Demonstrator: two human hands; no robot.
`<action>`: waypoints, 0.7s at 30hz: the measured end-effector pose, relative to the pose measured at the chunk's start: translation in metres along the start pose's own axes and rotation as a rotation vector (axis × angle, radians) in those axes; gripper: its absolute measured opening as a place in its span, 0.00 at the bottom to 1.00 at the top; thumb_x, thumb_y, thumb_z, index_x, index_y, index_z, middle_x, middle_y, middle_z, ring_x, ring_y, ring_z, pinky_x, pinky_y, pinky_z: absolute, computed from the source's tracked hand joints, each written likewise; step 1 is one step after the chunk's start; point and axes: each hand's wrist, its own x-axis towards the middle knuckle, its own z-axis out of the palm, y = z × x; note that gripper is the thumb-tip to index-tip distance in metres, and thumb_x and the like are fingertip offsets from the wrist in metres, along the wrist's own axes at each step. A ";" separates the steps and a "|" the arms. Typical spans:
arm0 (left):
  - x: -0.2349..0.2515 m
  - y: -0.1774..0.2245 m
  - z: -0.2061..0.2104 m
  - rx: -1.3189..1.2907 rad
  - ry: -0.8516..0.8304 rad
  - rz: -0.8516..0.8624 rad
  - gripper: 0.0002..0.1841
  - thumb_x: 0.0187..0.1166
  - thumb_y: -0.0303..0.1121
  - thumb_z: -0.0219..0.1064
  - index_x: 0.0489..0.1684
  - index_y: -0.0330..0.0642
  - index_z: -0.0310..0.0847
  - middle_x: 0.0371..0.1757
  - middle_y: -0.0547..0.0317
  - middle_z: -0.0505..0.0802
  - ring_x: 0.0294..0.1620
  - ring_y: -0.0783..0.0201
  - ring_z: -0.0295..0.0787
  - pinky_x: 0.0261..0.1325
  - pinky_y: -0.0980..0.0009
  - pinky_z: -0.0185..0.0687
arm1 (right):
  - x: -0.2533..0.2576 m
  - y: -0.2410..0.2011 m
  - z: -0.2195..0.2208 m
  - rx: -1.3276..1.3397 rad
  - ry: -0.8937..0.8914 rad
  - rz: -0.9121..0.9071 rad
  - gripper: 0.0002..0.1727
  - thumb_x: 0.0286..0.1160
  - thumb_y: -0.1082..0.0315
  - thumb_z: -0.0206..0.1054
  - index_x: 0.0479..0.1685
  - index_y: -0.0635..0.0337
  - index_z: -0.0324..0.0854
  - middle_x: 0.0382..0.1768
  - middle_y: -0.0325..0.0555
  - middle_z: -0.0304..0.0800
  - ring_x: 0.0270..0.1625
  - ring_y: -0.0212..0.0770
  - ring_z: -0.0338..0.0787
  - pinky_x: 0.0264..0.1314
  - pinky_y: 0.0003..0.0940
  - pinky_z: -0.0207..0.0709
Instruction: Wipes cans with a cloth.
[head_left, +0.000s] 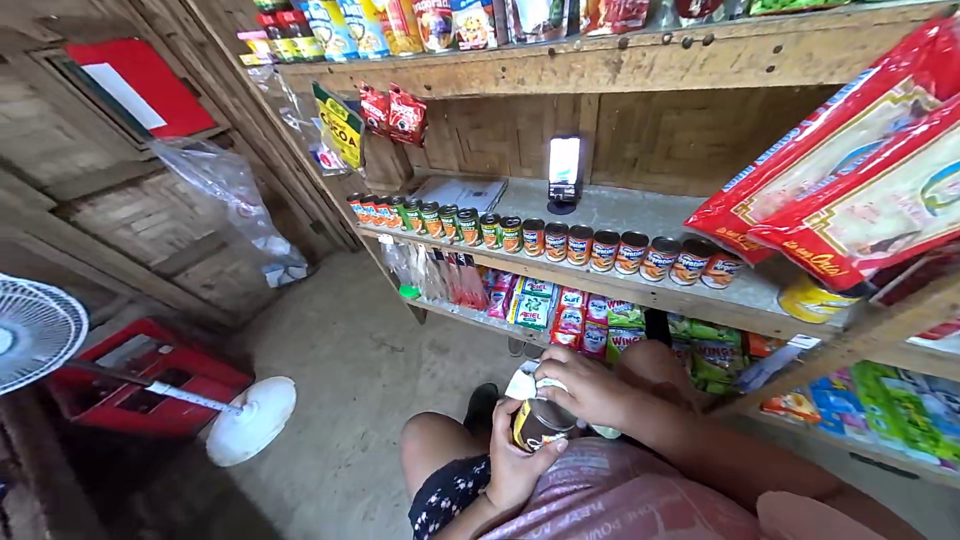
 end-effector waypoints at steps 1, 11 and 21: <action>0.000 0.000 -0.001 -0.006 0.006 0.009 0.44 0.43 0.34 0.92 0.68 0.38 0.74 0.65 0.53 0.85 0.65 0.67 0.86 0.68 0.67 0.87 | 0.001 0.002 -0.002 -0.024 -0.020 0.027 0.17 0.86 0.56 0.63 0.58 0.58 0.87 0.63 0.57 0.84 0.66 0.53 0.85 0.69 0.50 0.80; 0.000 0.005 -0.001 -0.100 -0.038 -0.060 0.45 0.47 0.29 0.90 0.70 0.33 0.67 0.62 0.52 0.90 0.60 0.64 0.91 0.65 0.64 0.90 | -0.006 0.001 -0.024 0.180 -0.271 -0.170 0.13 0.79 0.65 0.68 0.49 0.66 0.90 0.58 0.59 0.87 0.66 0.54 0.83 0.73 0.51 0.75; -0.001 0.001 -0.006 -0.049 -0.011 -0.034 0.44 0.44 0.31 0.91 0.69 0.34 0.73 0.65 0.49 0.86 0.65 0.64 0.87 0.68 0.65 0.87 | 0.001 0.012 -0.024 -0.072 -0.258 0.045 0.15 0.83 0.62 0.65 0.58 0.60 0.89 0.61 0.60 0.86 0.69 0.58 0.82 0.75 0.56 0.73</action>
